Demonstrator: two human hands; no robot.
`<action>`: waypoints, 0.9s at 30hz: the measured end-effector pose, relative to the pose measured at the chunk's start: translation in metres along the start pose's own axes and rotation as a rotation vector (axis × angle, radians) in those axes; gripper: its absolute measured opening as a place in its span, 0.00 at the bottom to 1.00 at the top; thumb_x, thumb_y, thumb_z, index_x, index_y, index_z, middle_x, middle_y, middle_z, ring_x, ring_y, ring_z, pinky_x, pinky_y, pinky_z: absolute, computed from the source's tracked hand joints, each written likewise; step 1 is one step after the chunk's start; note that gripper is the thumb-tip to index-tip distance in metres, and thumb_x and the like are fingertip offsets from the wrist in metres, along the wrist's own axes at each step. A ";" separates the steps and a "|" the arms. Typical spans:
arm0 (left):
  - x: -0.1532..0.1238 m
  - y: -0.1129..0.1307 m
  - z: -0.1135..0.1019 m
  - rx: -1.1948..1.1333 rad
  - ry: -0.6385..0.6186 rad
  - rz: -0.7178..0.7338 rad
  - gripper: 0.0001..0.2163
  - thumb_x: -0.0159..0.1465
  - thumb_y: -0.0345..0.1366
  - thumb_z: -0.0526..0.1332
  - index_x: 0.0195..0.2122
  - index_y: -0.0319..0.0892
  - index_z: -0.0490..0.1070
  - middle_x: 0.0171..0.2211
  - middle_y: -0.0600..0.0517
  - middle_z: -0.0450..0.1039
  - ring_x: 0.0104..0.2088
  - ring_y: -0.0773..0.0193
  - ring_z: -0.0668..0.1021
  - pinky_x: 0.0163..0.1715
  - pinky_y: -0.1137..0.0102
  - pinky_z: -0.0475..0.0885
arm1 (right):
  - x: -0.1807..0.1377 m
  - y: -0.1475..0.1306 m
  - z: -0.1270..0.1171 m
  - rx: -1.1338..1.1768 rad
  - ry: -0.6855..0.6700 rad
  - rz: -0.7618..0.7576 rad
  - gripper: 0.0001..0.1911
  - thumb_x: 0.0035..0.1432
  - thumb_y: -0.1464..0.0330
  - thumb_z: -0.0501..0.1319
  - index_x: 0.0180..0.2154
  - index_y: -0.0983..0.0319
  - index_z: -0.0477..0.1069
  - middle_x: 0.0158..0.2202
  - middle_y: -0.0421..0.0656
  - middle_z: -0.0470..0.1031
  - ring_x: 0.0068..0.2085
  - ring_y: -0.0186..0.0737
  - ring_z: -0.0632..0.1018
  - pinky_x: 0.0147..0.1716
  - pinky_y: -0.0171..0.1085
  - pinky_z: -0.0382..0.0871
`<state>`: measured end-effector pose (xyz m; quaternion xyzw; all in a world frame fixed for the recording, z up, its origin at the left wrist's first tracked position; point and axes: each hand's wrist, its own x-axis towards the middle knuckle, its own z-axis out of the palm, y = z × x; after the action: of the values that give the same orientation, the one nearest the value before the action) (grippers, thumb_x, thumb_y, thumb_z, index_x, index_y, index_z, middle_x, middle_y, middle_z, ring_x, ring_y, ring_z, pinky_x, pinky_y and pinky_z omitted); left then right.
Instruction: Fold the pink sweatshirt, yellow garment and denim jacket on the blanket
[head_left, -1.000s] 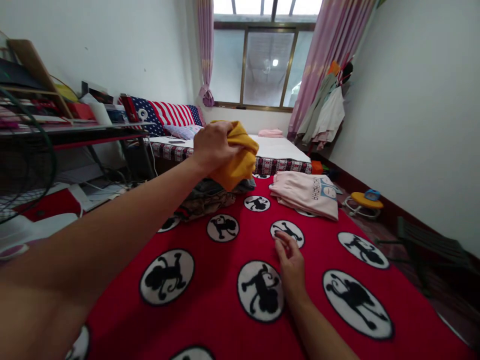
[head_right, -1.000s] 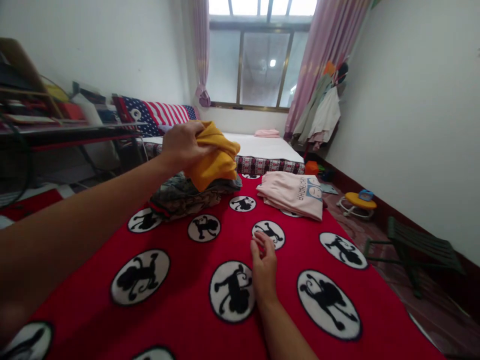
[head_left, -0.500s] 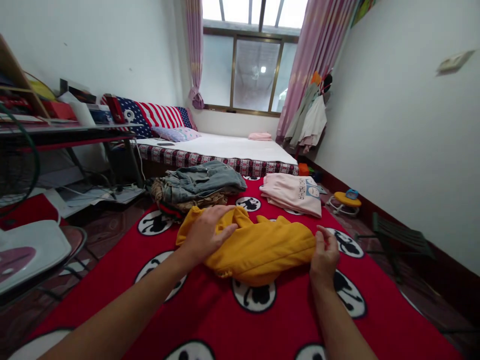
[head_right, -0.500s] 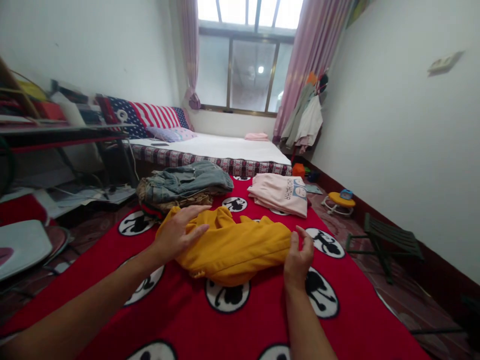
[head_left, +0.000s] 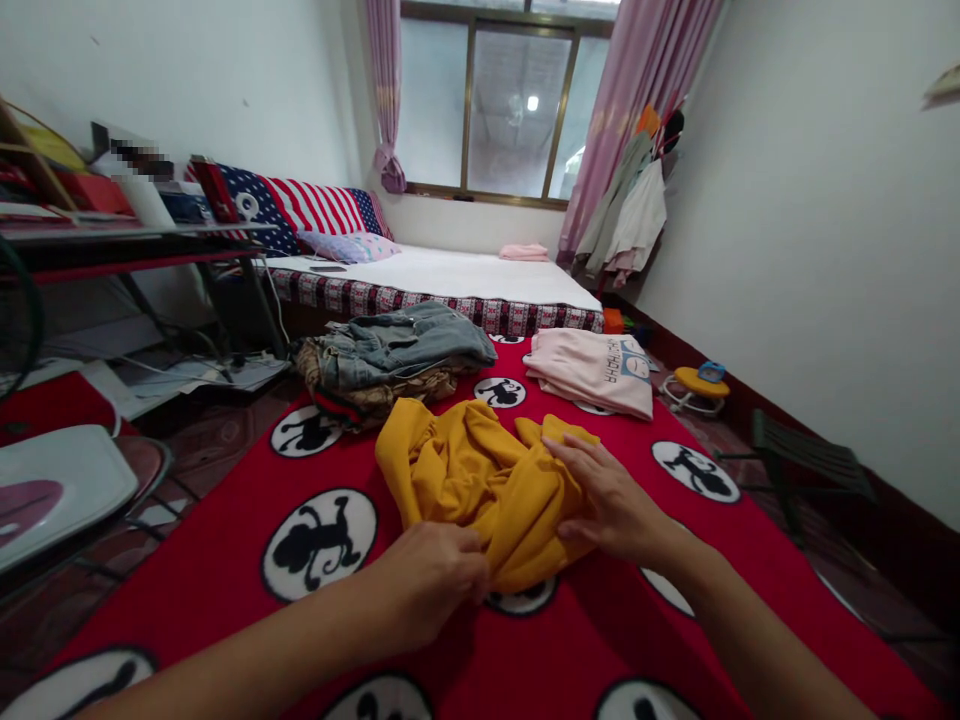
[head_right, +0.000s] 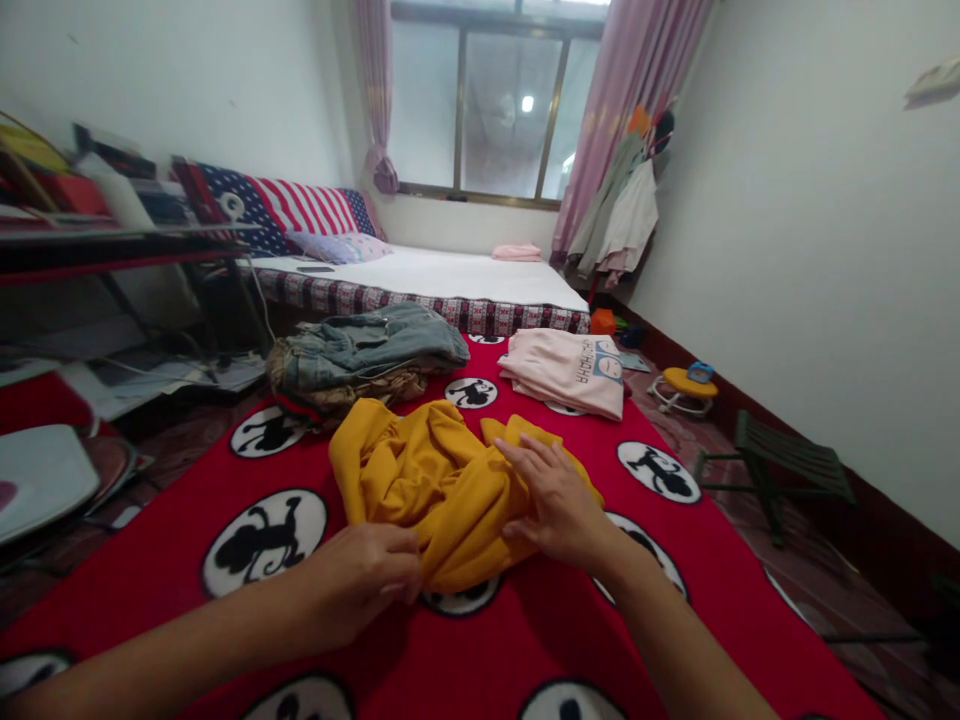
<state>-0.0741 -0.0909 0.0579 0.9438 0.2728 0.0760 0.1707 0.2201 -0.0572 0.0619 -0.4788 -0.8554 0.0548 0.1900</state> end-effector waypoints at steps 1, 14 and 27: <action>0.000 0.001 -0.001 -0.032 -0.015 -0.013 0.10 0.59 0.25 0.58 0.36 0.46 0.73 0.35 0.54 0.75 0.33 0.65 0.76 0.27 0.73 0.62 | 0.002 -0.003 -0.003 -0.033 -0.035 -0.017 0.36 0.49 0.65 0.67 0.60 0.56 0.64 0.55 0.48 0.71 0.58 0.53 0.68 0.59 0.52 0.56; 0.003 -0.060 -0.022 -0.003 0.250 -0.302 0.32 0.56 0.44 0.66 0.62 0.45 0.62 0.59 0.43 0.65 0.57 0.49 0.69 0.58 0.58 0.64 | -0.060 -0.098 -0.028 0.151 -0.334 -0.100 0.03 0.52 0.68 0.65 0.31 0.53 0.76 0.26 0.36 0.76 0.24 0.35 0.73 0.22 0.34 0.57; -0.066 -0.038 -0.013 0.009 0.038 -0.254 0.31 0.52 0.26 0.58 0.58 0.55 0.67 0.47 0.51 0.76 0.45 0.54 0.78 0.43 0.68 0.68 | 0.006 -0.036 0.027 0.081 -0.136 0.316 0.23 0.42 0.61 0.70 0.44 0.59 0.76 0.38 0.43 0.77 0.34 0.42 0.76 0.30 0.34 0.64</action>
<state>-0.1513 -0.0930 0.0529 0.9007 0.3938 0.0705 0.1693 0.1788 -0.0693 0.0485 -0.5944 -0.7775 0.1505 0.1399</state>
